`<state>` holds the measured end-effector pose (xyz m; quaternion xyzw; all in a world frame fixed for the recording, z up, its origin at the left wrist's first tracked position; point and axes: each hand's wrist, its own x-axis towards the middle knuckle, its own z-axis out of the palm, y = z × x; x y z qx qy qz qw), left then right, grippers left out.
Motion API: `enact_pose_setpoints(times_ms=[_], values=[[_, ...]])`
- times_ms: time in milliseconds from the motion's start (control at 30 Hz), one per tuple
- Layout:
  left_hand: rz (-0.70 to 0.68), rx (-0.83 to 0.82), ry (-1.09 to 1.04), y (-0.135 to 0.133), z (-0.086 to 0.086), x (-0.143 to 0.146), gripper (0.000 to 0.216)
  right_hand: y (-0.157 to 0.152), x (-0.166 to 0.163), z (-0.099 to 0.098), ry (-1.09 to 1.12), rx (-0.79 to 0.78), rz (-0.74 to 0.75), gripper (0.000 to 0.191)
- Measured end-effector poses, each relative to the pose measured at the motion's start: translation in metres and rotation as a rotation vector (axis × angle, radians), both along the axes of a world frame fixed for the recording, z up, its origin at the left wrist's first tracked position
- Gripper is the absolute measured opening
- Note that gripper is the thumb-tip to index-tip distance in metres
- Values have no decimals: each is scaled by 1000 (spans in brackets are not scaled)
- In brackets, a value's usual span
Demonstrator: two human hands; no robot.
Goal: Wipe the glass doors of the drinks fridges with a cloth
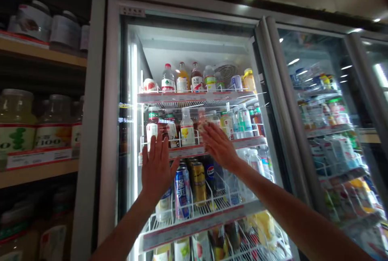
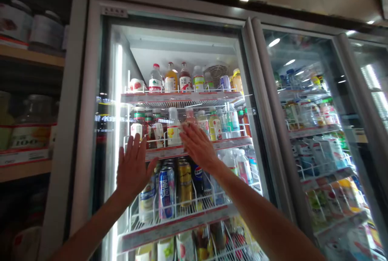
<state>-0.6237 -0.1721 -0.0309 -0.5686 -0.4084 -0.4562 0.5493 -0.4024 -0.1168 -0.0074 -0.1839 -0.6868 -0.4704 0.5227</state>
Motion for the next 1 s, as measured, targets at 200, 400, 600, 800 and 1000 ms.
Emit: enact_pose_setpoints(times_ms=[200,400,600,800,1000], values=[[16,20,-3,2,-3,2,70,43,129,59,564,89,2,46],[4,11,2,0,-1,3,71,20,40,39,399,24,-37,50],[0,-1,-12,-1,-3,5,70,5,24,11,200,-75,-108,45],[38,2,6,1,-21,13,71,25,59,24,579,-38,-26,45],[68,-6,139,0,-43,15,68,23,60,-6,322,-27,28,35]])
